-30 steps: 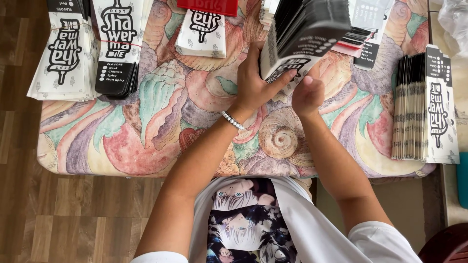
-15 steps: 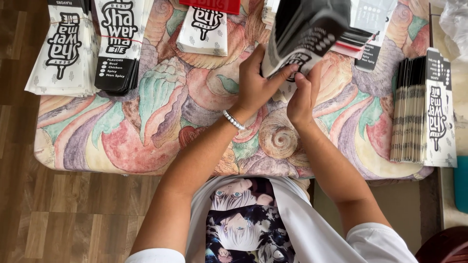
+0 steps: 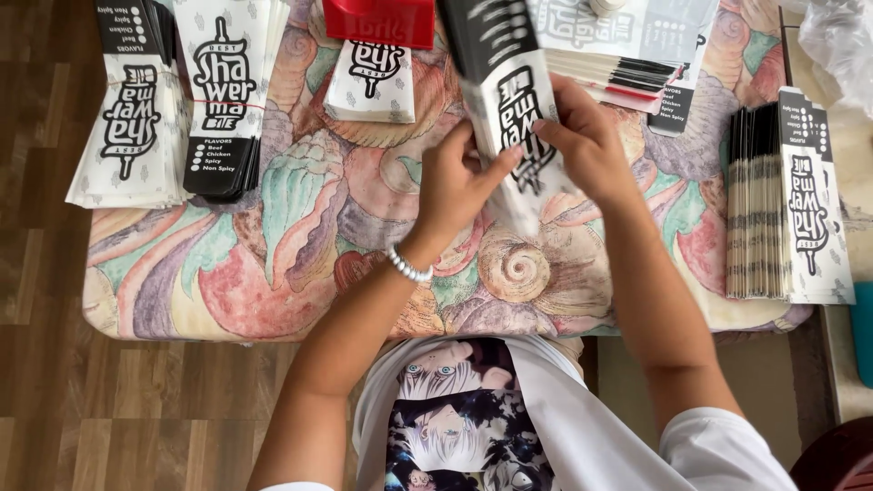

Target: Folding and organizing printed paper food wrappers at a packaging station

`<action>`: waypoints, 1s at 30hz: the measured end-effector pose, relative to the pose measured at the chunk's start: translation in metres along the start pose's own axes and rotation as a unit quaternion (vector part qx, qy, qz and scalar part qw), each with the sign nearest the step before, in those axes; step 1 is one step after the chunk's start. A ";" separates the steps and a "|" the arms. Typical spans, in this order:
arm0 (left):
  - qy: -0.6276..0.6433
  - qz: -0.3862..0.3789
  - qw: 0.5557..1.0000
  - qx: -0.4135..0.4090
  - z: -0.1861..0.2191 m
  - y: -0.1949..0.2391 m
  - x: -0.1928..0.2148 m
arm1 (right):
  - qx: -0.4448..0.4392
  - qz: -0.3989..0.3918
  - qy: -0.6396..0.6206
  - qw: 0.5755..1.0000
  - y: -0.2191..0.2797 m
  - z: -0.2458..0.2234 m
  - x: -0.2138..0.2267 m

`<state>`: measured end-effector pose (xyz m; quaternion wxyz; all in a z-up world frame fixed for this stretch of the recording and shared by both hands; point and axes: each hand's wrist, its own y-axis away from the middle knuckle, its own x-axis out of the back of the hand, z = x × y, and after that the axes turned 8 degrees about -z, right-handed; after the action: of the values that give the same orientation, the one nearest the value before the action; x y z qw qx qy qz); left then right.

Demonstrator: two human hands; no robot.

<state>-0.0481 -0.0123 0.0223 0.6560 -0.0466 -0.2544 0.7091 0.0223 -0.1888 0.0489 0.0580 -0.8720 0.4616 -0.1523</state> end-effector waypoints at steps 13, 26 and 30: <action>-0.291 -0.305 0.906 0.008 0.024 0.006 0.056 | -0.378 -0.398 0.238 0.802 -0.041 0.012 0.058; -0.431 -0.379 0.819 -0.015 -0.061 -0.036 0.010 | -0.217 -0.351 0.527 0.743 0.012 -0.007 0.048; -0.433 -0.381 0.817 -0.011 -0.086 -0.037 0.002 | -0.193 -0.310 0.564 0.741 0.024 0.002 0.044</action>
<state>0.0193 0.0152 -0.0359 0.6954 0.3589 -0.5174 0.3463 0.0275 -0.2385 0.0505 -0.4326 -0.7144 0.1333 -0.5336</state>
